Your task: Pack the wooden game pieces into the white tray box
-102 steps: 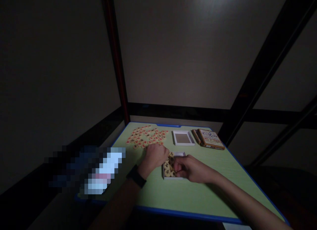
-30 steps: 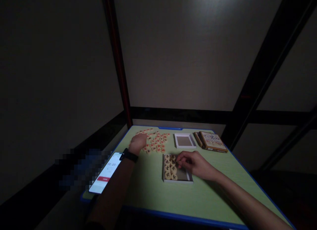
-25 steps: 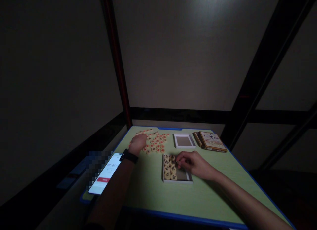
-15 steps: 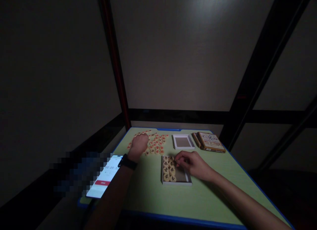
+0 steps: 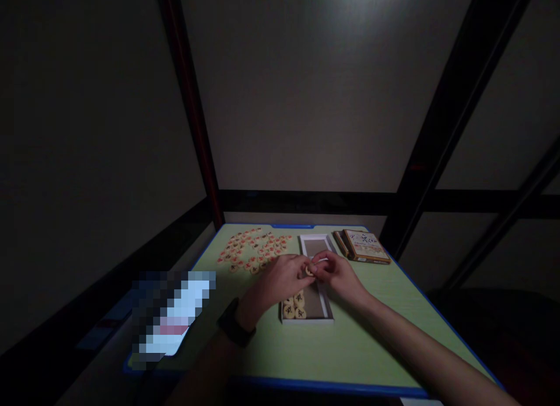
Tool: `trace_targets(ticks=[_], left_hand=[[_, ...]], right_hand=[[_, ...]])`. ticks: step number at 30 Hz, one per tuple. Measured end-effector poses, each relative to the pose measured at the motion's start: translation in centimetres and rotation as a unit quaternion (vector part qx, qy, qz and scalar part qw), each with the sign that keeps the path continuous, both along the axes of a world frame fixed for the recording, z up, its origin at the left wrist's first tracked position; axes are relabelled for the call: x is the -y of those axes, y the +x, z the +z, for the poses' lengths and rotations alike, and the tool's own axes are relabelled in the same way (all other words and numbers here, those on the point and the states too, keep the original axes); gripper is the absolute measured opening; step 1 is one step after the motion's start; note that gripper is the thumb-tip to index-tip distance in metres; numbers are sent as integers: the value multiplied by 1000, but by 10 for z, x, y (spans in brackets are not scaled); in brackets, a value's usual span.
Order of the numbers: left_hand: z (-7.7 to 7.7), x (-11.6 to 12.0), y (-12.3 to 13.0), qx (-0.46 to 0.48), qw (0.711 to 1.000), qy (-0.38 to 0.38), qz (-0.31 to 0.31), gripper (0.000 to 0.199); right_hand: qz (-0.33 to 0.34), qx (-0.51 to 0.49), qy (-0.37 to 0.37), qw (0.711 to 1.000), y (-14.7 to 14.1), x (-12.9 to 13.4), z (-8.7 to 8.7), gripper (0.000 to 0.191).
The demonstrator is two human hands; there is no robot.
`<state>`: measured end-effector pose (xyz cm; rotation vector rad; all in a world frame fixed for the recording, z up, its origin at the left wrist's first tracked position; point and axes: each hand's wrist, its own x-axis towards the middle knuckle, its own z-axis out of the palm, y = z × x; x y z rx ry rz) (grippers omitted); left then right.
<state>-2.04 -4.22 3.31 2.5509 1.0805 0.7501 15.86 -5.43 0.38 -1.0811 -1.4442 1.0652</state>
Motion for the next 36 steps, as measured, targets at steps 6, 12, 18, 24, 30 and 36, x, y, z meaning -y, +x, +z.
trace_targets(ticks=[6,12,18,24,30,36], left_hand=[[-4,-18,-21,19,995,-9,95,17],[-25,-25,-19,-142,960,7,243,30],[-29,-19,-14,-194,954,-12,227,30],[-26,-15,-12,-198,957,-18,210,33],[-23,-13,-11,-209,955,-15,212,31],[-19,-11,-10,-219,951,-17,216,34]], right_hand=[[96,69,-88,989,4,9,6,45],[152,186,-100,966,3,19,3,16],[116,312,-23,943,-8,24,1,5],[102,343,-15,934,-16,30,3,10],[115,354,6,928,-15,31,4,7],[138,334,17,932,-13,31,7,15]])
